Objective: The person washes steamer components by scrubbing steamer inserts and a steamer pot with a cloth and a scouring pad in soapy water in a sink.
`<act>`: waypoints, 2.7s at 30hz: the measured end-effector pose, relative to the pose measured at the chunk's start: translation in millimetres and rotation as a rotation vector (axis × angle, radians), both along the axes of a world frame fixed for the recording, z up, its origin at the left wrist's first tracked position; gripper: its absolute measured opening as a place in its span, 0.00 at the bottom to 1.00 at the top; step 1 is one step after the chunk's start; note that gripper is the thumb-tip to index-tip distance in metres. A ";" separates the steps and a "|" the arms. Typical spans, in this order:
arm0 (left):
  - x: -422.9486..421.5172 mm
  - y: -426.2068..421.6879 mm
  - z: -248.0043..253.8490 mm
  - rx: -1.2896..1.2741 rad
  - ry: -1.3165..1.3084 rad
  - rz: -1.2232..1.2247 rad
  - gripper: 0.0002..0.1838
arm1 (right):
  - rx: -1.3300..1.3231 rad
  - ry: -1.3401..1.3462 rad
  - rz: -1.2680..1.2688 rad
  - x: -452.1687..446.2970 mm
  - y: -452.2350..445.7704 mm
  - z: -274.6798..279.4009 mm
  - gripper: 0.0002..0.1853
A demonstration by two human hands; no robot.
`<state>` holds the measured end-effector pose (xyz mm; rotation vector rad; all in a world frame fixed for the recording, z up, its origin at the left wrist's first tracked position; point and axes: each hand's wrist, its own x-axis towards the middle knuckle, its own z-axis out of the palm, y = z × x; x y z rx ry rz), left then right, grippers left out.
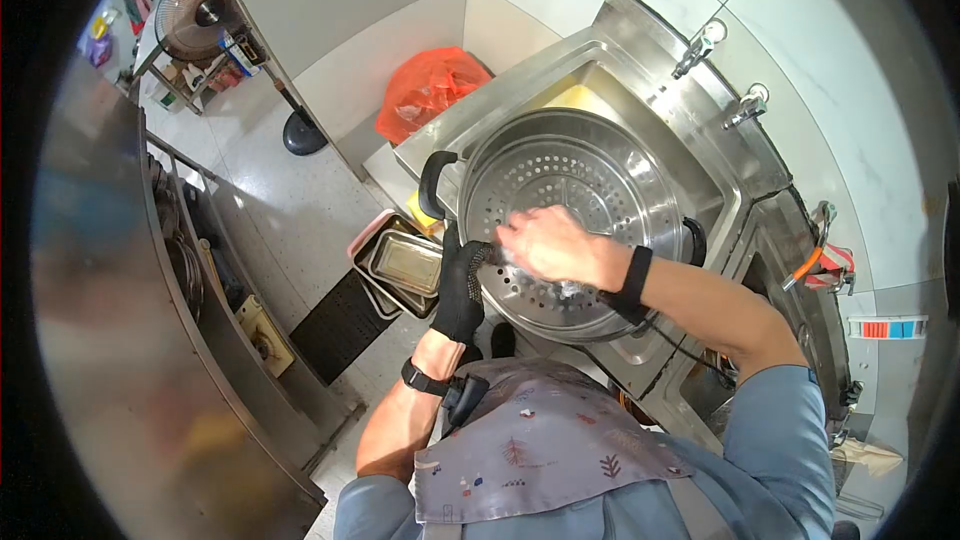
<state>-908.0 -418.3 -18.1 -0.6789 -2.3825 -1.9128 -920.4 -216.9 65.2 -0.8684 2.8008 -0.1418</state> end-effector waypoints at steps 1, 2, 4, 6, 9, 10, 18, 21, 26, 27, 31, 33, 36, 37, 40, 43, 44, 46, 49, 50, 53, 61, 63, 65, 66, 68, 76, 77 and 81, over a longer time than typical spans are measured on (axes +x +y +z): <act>2.6 -1.2 2.6 0.042 -0.081 0.000 0.09 | 0.024 0.029 0.002 -4.5 14.2 -10.5 0.14; 3.9 0.9 10.9 0.045 -0.086 0.004 0.09 | 0.027 0.024 0.006 -6.6 28.3 -7.9 0.14; 2.9 5.7 17.5 0.227 -0.326 -0.012 0.11 | 0.130 0.000 -0.130 -9.3 50.8 2.0 0.12; 1.4 6.8 15.4 0.222 -0.333 -0.001 0.13 | 0.092 0.026 -0.127 -5.7 45.2 2.1 0.12; 4.5 10.5 21.9 0.495 -0.478 0.002 0.13 | 0.020 -0.018 0.014 8.4 -6.1 2.7 0.09; 3.8 9.4 14.7 0.472 -0.513 -0.017 0.13 | 0.020 -0.015 0.008 8.2 -3.3 2.1 0.09; 5.0 8.6 20.0 0.097 -0.076 0.027 0.14 | 0.132 0.078 -0.153 -8.0 50.8 -3.1 0.07; 1.9 10.5 13.7 0.372 -0.382 0.024 0.11 | 0.040 -0.028 0.061 16.3 1.8 4.6 0.11; 10.9 1.6 0.6 0.053 -0.100 0.041 0.13 | 0.042 0.031 -0.066 -9.5 59.0 -13.4 0.12; 10.0 3.0 4.3 0.077 -0.144 0.029 0.13 | 0.062 0.073 -0.129 -11.9 70.4 -11.6 0.09; 5.2 11.9 16.1 0.693 -0.799 0.084 0.13 | 0.003 0.078 -0.080 -1.2 33.2 -6.1 0.08; 8.7 12.7 9.5 0.565 -0.667 0.025 0.13 | 0.070 0.073 -0.013 5.0 -6.6 -11.2 0.12; 10.0 1.8 -12.9 0.248 -0.364 -0.053 0.13 | -0.026 0.051 -0.055 -3.9 -13.3 2.8 0.07; 10.4 -0.2 -19.0 0.175 -0.200 -0.020 0.12 | -0.022 0.052 -0.057 -11.9 -0.7 0.9 0.07; 15.1 1.0 -3.6 0.221 -0.268 0.024 0.13 | 0.140 0.262 -0.237 -37.2 61.5 -17.7 0.10; 8.8 4.3 8.5 0.408 -0.505 0.029 0.11 | 0.238 0.257 -0.411 -47.9 124.1 -21.8 0.18; 7.6 6.4 13.4 0.480 -0.583 0.049 0.11 | 0.241 0.263 -0.407 -51.1 123.9 -24.4 0.18; 6.9 6.7 15.3 0.357 -0.475 0.032 0.10 | 0.187 0.317 -0.455 -45.7 111.4 -38.4 0.21; 9.4 7.3 -0.7 0.383 -0.493 0.002 0.14 | 0.010 0.264 -0.216 -35.2 26.1 -20.7 0.08; 11.1 8.2 -7.3 0.404 -0.510 -0.007 0.16 | 0.033 0.192 -0.153 -31.5 -3.1 -6.9 0.08; 13.3 7.8 -10.0 0.487 -0.590 -0.029 0.31 | -0.044 0.170 -0.138 -28.7 -25.3 -1.5 0.09; 15.3 5.3 -4.1 0.408 -0.358 0.004 0.33 | 0.225 0.354 -0.446 -61.6 78.2 -12.7 0.08; 12.9 4.1 -5.9 0.231 -0.114 0.035 0.31 | 0.146 0.231 -0.382 -52.4 60.8 -20.2 0.09; 12.2 5.7 -14.7 -0.075 0.270 0.028 0.30 | 0.074 0.177 -0.245 -32.7 21.6 -14.1 0.08; 15.5 8.7 -16.1 0.212 -0.101 -0.002 0.29 | -0.020 0.223 -0.187 -21.3 11.5 -19.7 0.09; 18.0 11.1 -19.4 0.493 -0.466 -0.030 0.29 | -0.045 0.093 -0.006 8.2 -1.2 9.5 0.10; 17.1 2.6 7.0 0.310 -0.280 -0.039 0.29 | 0.234 0.249 -0.368 -20.1 105.3 -5.8 0.09; 17.2 4.8 12.2 0.402 -0.403 -0.035 0.29 | 0.229 0.253 -0.369 -32.7 100.7 -6.6 0.09; 18.3 6.7 3.2 0.375 -0.424 -0.032 0.28 | 0.081 0.243 -0.380 -62.4 26.8 -13.8 0.09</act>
